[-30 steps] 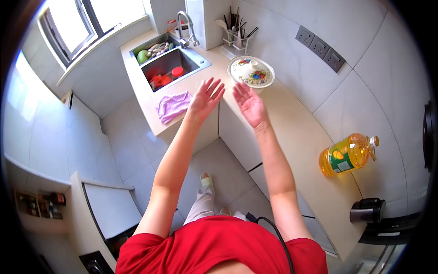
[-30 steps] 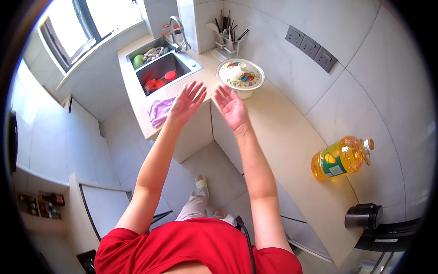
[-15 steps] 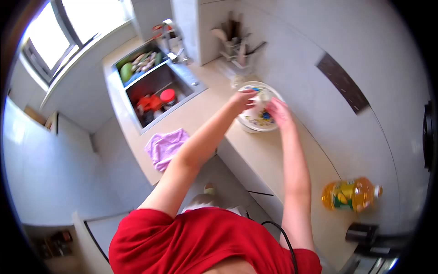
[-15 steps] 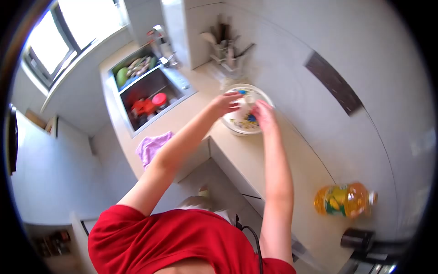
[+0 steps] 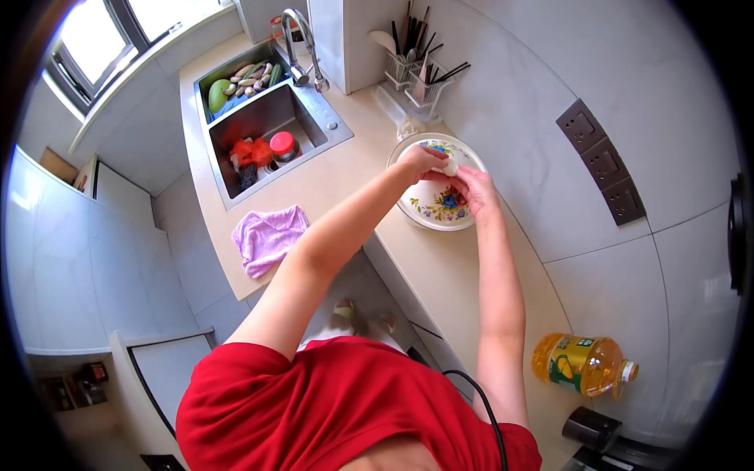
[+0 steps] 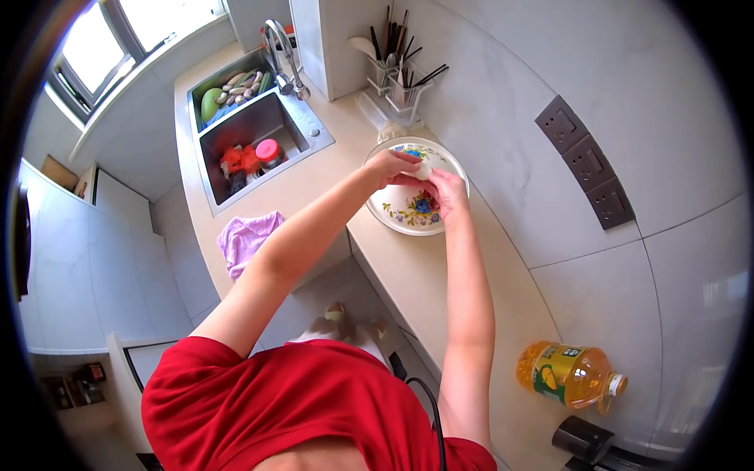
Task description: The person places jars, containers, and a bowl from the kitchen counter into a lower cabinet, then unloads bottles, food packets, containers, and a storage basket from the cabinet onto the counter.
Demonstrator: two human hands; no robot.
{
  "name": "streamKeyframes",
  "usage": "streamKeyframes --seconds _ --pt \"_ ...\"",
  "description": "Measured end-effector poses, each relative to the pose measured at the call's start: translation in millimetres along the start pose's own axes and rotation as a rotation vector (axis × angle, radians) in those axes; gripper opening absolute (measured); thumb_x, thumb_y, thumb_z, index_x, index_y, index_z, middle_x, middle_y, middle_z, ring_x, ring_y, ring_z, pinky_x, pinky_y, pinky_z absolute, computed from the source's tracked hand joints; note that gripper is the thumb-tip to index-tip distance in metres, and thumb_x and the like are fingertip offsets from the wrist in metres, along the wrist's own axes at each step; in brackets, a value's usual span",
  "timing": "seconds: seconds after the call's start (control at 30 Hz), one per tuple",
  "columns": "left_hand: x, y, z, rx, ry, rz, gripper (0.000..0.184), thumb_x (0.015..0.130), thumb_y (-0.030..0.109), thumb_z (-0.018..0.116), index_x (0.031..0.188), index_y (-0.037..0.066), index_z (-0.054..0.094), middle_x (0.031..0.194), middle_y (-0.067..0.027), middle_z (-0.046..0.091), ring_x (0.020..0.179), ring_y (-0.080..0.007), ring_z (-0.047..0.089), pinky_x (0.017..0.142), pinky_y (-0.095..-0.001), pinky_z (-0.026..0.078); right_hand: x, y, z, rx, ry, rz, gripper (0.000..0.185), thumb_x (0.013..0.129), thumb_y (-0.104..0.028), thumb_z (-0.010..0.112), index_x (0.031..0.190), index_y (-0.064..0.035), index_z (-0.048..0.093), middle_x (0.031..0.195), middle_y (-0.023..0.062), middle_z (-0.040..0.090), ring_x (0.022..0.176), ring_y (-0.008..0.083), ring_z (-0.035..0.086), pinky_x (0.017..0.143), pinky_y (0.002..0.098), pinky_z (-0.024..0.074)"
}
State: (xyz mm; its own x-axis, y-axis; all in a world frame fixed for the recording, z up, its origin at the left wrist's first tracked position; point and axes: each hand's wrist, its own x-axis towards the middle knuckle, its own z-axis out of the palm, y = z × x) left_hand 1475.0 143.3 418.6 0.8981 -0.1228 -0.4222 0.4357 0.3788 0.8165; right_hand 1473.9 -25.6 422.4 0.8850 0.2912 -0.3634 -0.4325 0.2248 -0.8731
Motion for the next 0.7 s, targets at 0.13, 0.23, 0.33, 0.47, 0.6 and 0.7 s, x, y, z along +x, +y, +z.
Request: streamKeyframes --seconds 0.13,0.23,0.33,0.47,0.6,0.7 --pt "-15.0 14.2 10.0 -0.002 0.02 0.132 0.029 0.073 -0.008 0.065 0.102 -0.008 0.059 0.096 -0.0168 0.062 0.083 -0.0269 0.064 0.073 -0.0334 0.058 -0.3 -20.5 4.0 -0.093 -0.048 -0.083 0.029 0.083 -0.006 0.059 0.109 0.0061 0.055 0.098 0.011 0.062 0.084 0.0171 0.063 0.075 0.026 0.0526" --pt "-39.8 42.2 -2.1 0.026 0.018 0.278 0.035 0.071 -0.006 0.068 0.105 -0.01 0.058 0.097 -0.0183 0.062 0.081 -0.0254 0.065 0.075 -0.0326 0.057 -17.6 -53.4 36.1 -0.196 -0.119 -0.135 0.028 0.084 -0.008 0.06 0.109 0.0024 0.056 0.094 0.0078 0.064 0.079 0.0146 0.063 0.071 0.0245 0.0523" --pt "-94.3 86.6 -16.1 0.156 0.068 0.428 0.037 0.074 0.001 0.069 0.108 -0.007 0.058 0.099 -0.0158 0.062 0.084 -0.0209 0.064 0.078 -0.029 0.054 -33.0 -76.5 85.5 -0.211 -0.264 -0.203 0.028 0.085 -0.01 0.059 0.11 0.0009 0.057 0.094 0.0066 0.064 0.08 0.0126 0.063 0.072 0.0231 0.0515" --pt "-160.0 103.5 -74.0 0.23 0.185 0.543 0.033 0.073 0.006 0.07 0.102 -0.006 0.062 0.093 -0.0137 0.064 0.077 -0.0178 0.064 0.074 -0.0259 0.054 -53.0 -63.1 162.4 -0.189 -0.48 -0.199 0.03 0.085 -0.008 0.059 0.113 0.0008 0.056 0.097 0.0064 0.063 0.082 0.0108 0.061 0.075 0.0219 0.0504" --pt "-227.1 74.1 -145.4 0.275 0.385 0.458 0.037 0.074 0.009 0.069 0.106 -0.008 0.059 0.095 -0.0136 0.063 0.081 -0.0173 0.064 0.075 -0.0265 0.053 -45.5 20.8 226.4 -0.16 -0.612 -0.06 0.03 0.083 -0.01 0.061 0.113 -0.0025 0.058 0.087 0.0031 0.064 0.07 0.0088 0.06 0.062 0.0212 0.0492" --pt "-244.6 24.7 -204.8 0.173 0.471 0.37 0.04 0.073 0.006 0.067 0.109 -0.007 0.057 0.095 -0.0136 0.063 0.081 -0.0181 0.064 0.076 -0.0276 0.053 -41.9 87.8 257.4 -0.168 -0.709 0.106 0.028 0.08 -0.01 0.063 0.108 -0.004 0.062 0.082 -0.0005 0.063 0.065 0.0057 0.056 0.058 0.0194 0.0471"
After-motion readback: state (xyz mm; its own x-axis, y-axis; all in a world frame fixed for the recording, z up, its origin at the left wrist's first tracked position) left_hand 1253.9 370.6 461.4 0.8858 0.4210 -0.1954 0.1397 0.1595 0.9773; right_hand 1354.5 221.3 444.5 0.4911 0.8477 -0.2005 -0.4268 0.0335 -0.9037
